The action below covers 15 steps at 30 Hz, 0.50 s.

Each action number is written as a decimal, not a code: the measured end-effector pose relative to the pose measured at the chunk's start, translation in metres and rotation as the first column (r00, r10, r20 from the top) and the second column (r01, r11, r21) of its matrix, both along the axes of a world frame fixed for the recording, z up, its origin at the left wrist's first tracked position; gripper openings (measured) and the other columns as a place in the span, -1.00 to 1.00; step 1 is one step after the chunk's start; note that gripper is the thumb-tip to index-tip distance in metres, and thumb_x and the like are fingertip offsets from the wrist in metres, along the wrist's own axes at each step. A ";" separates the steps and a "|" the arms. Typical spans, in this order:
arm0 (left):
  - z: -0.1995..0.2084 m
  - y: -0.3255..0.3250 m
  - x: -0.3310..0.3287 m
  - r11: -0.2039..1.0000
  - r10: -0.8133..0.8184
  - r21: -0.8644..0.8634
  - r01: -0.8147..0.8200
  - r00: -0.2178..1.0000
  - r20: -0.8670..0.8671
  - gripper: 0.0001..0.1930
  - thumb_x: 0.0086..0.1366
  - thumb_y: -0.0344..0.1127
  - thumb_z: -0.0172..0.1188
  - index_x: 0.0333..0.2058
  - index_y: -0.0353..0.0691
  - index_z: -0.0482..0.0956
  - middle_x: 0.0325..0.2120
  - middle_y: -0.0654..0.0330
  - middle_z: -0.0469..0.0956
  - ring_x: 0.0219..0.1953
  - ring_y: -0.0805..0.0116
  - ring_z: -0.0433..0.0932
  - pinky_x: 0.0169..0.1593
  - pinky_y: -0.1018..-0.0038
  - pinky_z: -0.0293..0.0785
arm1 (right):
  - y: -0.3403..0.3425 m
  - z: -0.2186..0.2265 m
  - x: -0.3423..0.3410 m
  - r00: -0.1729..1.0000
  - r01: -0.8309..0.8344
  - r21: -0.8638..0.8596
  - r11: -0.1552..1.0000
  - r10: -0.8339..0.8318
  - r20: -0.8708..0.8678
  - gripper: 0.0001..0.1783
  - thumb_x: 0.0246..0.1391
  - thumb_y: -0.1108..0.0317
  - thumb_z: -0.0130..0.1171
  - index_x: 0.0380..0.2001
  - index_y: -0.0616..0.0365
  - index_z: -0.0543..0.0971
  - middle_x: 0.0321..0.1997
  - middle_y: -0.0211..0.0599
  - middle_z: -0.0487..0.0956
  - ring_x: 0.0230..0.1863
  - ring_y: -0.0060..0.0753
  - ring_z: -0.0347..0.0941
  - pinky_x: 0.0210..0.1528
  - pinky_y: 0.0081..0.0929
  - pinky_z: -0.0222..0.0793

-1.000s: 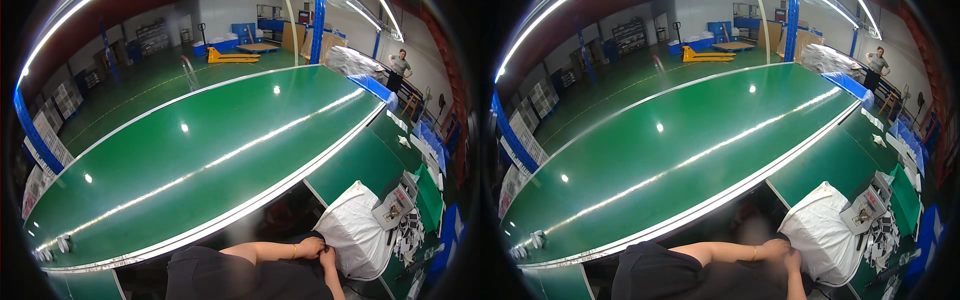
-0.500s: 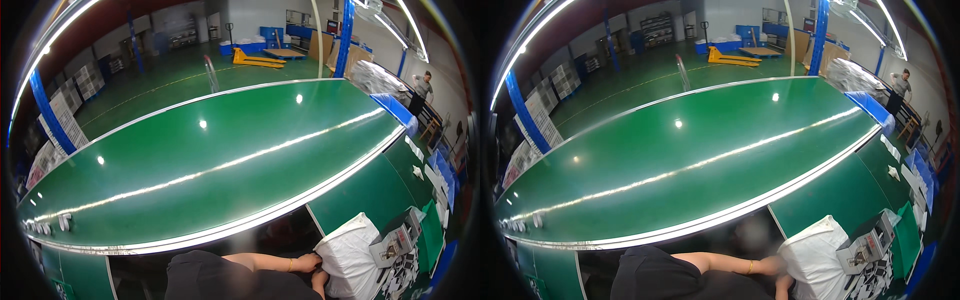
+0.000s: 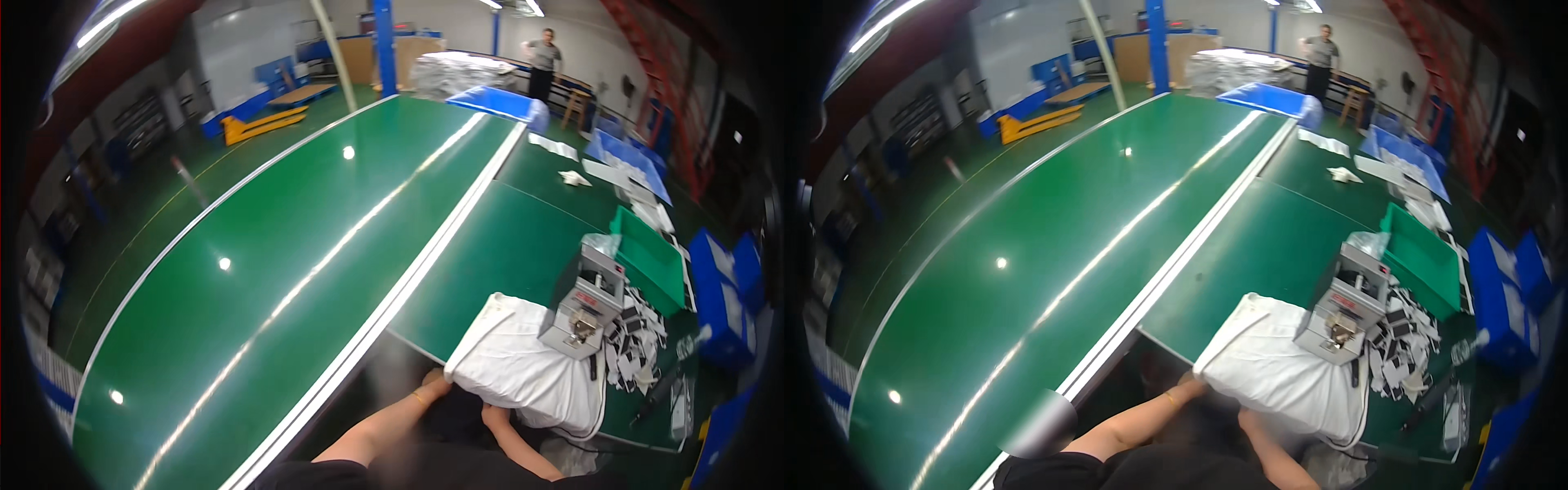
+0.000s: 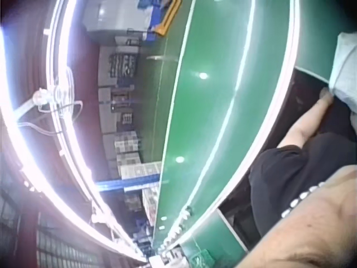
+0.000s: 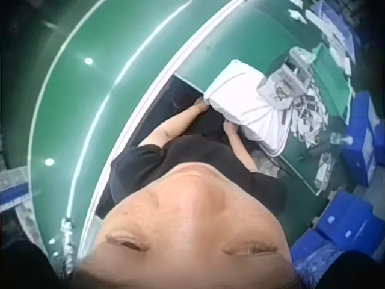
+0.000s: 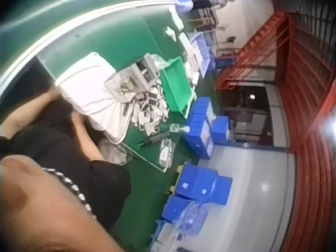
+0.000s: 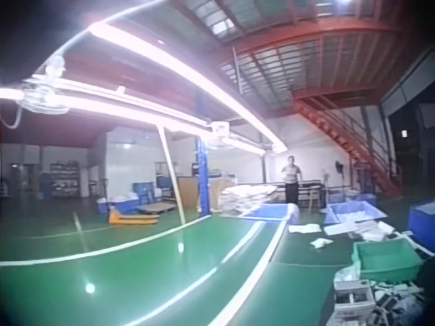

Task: Assembling plastic device housings by inserting internal components and securing them with an electric screwdriver at a factory workstation.

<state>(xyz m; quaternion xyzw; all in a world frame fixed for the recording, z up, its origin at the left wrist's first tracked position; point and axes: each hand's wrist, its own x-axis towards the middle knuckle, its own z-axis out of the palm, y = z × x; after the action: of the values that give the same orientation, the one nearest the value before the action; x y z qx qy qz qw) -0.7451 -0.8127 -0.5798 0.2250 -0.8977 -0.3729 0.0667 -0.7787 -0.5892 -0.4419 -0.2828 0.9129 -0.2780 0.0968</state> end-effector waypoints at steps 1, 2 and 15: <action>0.020 0.001 -0.004 0.997 -0.080 0.008 0.080 0.992 0.101 -0.65 0.24 -0.14 -0.03 -0.18 -0.15 0.65 -0.16 -0.14 0.60 -0.04 -0.13 0.55 -0.01 0.07 0.49 | 0.010 -0.005 -0.003 0.997 0.075 0.003 0.997 -0.075 -0.001 -0.47 0.14 0.27 0.11 0.16 0.25 0.39 0.27 0.17 0.33 0.31 0.23 0.18 0.31 -0.05 0.11; 0.017 -0.003 -0.005 0.995 -0.084 0.060 0.080 0.993 0.081 -0.63 0.23 -0.08 -0.01 -0.18 -0.17 0.65 -0.15 -0.13 0.59 -0.04 -0.13 0.54 -0.01 0.06 0.47 | 0.012 -0.008 -0.002 0.997 0.082 0.017 0.996 -0.082 -0.005 -0.47 0.15 0.28 0.10 0.16 0.26 0.39 0.28 0.16 0.32 0.31 0.21 0.18 0.31 -0.08 0.11; 0.041 -0.001 0.008 0.956 -0.175 0.243 0.161 0.984 0.038 -0.43 0.36 -0.13 -0.02 0.30 -0.13 0.22 0.35 0.08 0.14 0.39 0.13 0.08 0.38 0.32 0.06 | 0.010 0.035 0.004 0.816 0.334 0.026 0.942 -0.303 0.491 -0.46 0.20 0.33 0.10 0.23 0.25 0.32 0.35 0.03 0.28 0.38 -0.03 0.15 0.32 -0.35 0.09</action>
<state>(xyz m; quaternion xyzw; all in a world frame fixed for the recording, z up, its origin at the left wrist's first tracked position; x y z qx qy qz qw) -0.7370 -0.8140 -0.5384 0.1653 -0.8636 -0.4759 -0.0195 -0.7746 -0.5788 -0.4069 -0.0494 0.8839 -0.3802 0.2677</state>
